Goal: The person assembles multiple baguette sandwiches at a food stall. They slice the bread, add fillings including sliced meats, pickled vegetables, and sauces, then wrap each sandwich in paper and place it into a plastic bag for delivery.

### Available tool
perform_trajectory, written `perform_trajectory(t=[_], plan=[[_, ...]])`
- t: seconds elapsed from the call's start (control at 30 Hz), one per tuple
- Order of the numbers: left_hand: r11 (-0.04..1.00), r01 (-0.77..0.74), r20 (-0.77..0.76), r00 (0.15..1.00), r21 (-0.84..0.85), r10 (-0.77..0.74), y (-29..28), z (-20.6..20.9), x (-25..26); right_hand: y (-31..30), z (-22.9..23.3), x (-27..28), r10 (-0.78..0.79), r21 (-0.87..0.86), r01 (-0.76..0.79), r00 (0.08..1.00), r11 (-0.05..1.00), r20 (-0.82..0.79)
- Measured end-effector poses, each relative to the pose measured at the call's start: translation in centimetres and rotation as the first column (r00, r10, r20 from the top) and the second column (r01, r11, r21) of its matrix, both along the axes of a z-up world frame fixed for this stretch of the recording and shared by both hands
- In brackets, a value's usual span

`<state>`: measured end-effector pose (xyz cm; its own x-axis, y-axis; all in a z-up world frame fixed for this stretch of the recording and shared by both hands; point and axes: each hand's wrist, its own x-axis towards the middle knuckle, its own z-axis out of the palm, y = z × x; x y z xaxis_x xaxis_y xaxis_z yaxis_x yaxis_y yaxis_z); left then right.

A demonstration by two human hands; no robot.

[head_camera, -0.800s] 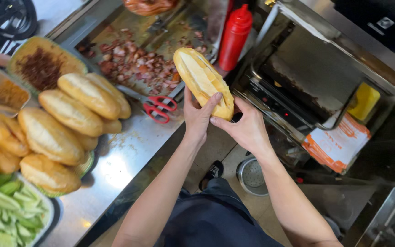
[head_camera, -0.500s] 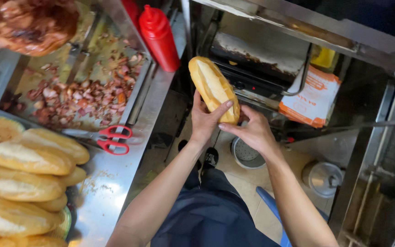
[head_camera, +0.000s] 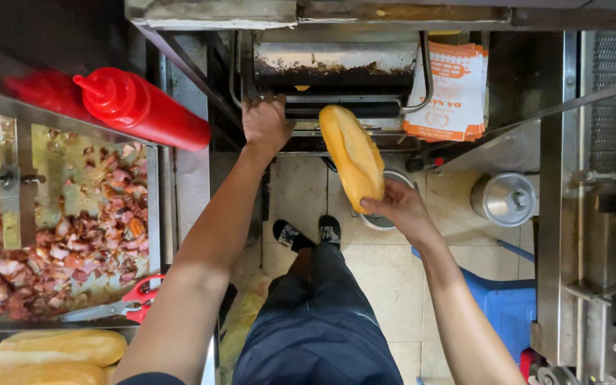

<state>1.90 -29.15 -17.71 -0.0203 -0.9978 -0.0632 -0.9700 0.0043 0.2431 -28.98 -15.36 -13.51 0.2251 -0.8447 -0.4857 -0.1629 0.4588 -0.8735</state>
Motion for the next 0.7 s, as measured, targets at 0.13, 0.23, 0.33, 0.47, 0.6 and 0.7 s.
perform_trajectory(t=[0.13, 0.23, 0.33, 0.47, 0.6, 0.7], plan=[[0.992, -0.021, -0.031, 0.999, 0.121, 0.025, -1.7, 0.5, 0.7, 2.1, -3.5, -0.3, -0.083, 0.087, 0.089, 0.994, 0.992, -0.074], [0.996, 0.000, -0.038, 0.999, 0.092, 0.004, -2.7, 3.2, 1.4, 0.8, -5.9, 0.2, -0.177, 0.079, 0.184, 0.981, 0.980, -0.081], [0.991, -0.038, 0.001, 0.999, 0.126, 0.038, -6.0, 5.8, 2.7, -4.0, -8.4, 1.9, -0.276, -0.037, 0.274, 0.958, 0.961, -0.080], [0.971, 0.088, -0.063, 0.992, -0.224, -0.105, -11.1, 5.3, 4.8, -14.6, -9.4, 5.8, -0.395, -0.322, 0.314, 0.889, 0.893, -0.230], [0.917, 0.181, -0.388, 0.864, -0.357, -0.321, -14.8, 1.9, 7.2, -22.4, -8.3, 9.0, -0.441, -0.356, 0.329, 0.846, 0.874, -0.300], [0.829, 0.167, -0.286, 0.887, -0.534, -0.363, -14.5, 1.2, 7.9, -23.3, -7.7, 10.1, -0.505, -0.468, 0.314, 0.781, 0.826, -0.366]])
